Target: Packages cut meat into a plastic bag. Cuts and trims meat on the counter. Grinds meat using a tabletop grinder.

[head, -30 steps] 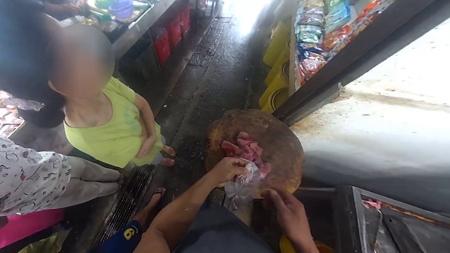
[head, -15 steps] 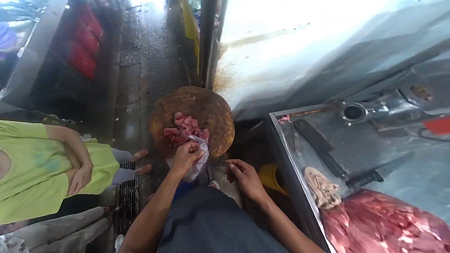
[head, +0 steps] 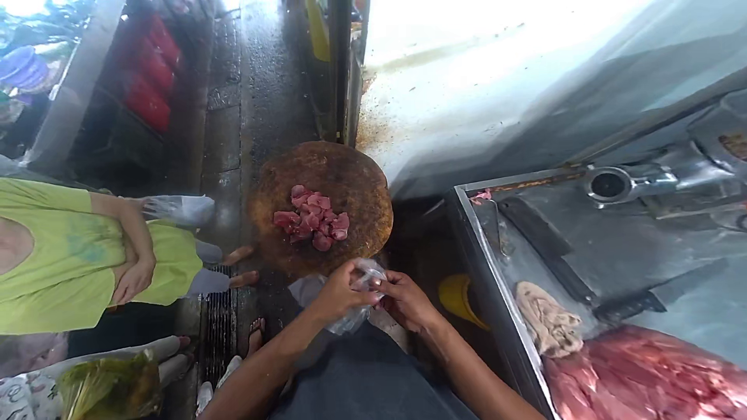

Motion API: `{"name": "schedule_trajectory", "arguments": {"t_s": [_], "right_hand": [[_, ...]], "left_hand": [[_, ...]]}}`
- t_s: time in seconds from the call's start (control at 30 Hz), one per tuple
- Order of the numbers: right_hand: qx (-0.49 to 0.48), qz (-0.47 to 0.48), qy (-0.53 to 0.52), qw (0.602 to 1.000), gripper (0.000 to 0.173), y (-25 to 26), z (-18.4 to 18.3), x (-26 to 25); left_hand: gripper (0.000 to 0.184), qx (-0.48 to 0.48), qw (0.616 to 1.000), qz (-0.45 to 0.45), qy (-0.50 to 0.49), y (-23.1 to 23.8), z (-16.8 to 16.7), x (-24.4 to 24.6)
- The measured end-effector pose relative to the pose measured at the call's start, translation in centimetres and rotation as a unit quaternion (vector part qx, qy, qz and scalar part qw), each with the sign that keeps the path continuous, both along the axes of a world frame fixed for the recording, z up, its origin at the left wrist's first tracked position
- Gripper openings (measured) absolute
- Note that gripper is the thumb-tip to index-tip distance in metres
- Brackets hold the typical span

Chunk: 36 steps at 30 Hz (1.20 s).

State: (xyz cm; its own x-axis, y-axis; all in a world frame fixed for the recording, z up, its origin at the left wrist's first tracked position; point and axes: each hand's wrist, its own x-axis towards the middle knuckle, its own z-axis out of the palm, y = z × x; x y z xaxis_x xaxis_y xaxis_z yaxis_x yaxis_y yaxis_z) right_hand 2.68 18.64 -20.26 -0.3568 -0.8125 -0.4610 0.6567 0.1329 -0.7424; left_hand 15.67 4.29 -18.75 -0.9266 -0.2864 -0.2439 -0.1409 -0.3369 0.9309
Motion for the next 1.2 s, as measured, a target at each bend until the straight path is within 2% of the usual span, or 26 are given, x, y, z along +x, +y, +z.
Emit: {"name": "schedule_trajectory", "arguments": {"t_s": [0.07,0.17,0.2,0.27,0.33,0.37,0.43,0.47,0.5,0.57,0.6,0.63,0.67,0.73,0.77,0.83,0.87,0.93,1.0,1.1,1.13,1.2], "right_hand": [[-0.087,-0.065,-0.070,0.992,0.015,0.1,-1.0,-0.2],[-0.180,-0.126,-0.124,0.968,0.003,-0.1,-1.2,-0.2],[-0.193,-0.128,-0.116,0.966,0.004,-0.3,-1.1,-0.2],[-0.191,-0.127,-0.077,0.970,0.011,-0.9,-1.1,-0.1],[-0.115,-0.102,0.008,0.988,0.015,-1.1,-1.8,0.1],[-0.028,-0.059,0.095,0.993,0.025,-1.3,-2.0,-0.2],[0.158,0.032,0.253,0.954,0.038,-2.3,-2.2,-1.2],[0.205,0.027,0.292,0.934,0.036,-3.0,-2.3,-1.9],[0.223,-0.024,0.318,0.921,0.029,-3.5,-2.0,-2.8],[0.192,-0.218,0.334,0.897,0.009,-4.5,-0.2,-4.8],[0.150,-0.324,0.321,0.877,0.008,-4.7,1.4,-6.0],[0.103,-0.408,0.309,0.853,0.015,-4.5,3.1,-6.9],[0.065,-0.466,0.306,0.828,0.024,-3.7,4.5,-7.3],[0.044,-0.528,0.328,0.782,0.036,-2.1,5.2,-6.1],[0.068,-0.530,0.367,0.761,0.032,-2.1,4.2,-4.8],[0.184,-0.444,0.461,0.746,0.030,-3.4,-0.1,-1.8],[0.254,-0.368,0.484,0.752,0.034,-5.0,-2.7,-0.4],[0.348,-0.237,0.465,0.779,0.046,-10.2,-7.4,1.2],[0.401,-0.166,0.434,0.790,0.053,-17.1,-9.7,1.4],[0.434,-0.076,0.413,0.797,0.066,-25.1,-8.4,2.1],[0.433,-0.040,0.411,0.801,0.071,-26.5,-7.8,2.3],[0.427,0.026,0.400,0.811,0.071,-27.9,-6.9,2.2]], "left_hand": [[0.058,-0.022,0.997,0.058,-0.045,-1.9,-0.1,1.5],[0.040,-0.142,0.962,0.091,-0.216,-4.5,-2.0,3.7],[0.035,-0.111,0.955,0.121,-0.247,-4.9,-3.2,4.0],[0.023,0.071,0.936,0.229,-0.257,-5.9,-5.2,3.8],[0.023,0.236,0.891,0.289,-0.261,-7.3,-5.6,2.8],[0.029,0.288,0.875,0.294,-0.255,-8.2,-5.1,1.8],[0.040,0.318,0.883,0.262,-0.224,-9.4,-3.4,-0.6],[0.042,0.292,0.905,0.231,-0.208,-9.4,-2.3,-2.0],[0.041,0.231,0.935,0.197,-0.182,-9.1,-1.2,-3.4],[0.034,0.003,0.993,0.099,-0.071,-8.0,1.0,-5.0],[0.030,-0.146,0.989,0.027,0.003,-7.7,2.1,-5.6],[0.027,-0.286,0.954,-0.044,0.085,-7.7,2.7,-6.4],[0.030,-0.397,0.899,-0.106,0.149,-7.7,2.6,-7.6],[0.038,-0.543,0.788,-0.216,0.195,-8.3,0.8,-10.3],[0.038,-0.579,0.743,-0.279,0.186,-9.1,-0.6,-11.8],[0.032,-0.606,0.672,-0.403,0.140,-11.7,-3.7,-15.1],[0.029,-0.608,0.646,-0.446,0.117,-13.3,-5.2,-16.5],[0.027,-0.609,0.609,-0.502,0.075,-17.4,-7.7,-18.6],[0.024,-0.612,0.614,-0.494,0.063,-22.3,-9.7,-19.7],[0.022,-0.630,0.625,-0.461,0.021,-29.7,-9.5,-18.2],[0.022,-0.632,0.638,-0.440,0.005,-31.9,-9.5,-16.7],[0.021,-0.620,0.696,-0.361,-0.031,-35.3,-10.0,-12.1]]}}
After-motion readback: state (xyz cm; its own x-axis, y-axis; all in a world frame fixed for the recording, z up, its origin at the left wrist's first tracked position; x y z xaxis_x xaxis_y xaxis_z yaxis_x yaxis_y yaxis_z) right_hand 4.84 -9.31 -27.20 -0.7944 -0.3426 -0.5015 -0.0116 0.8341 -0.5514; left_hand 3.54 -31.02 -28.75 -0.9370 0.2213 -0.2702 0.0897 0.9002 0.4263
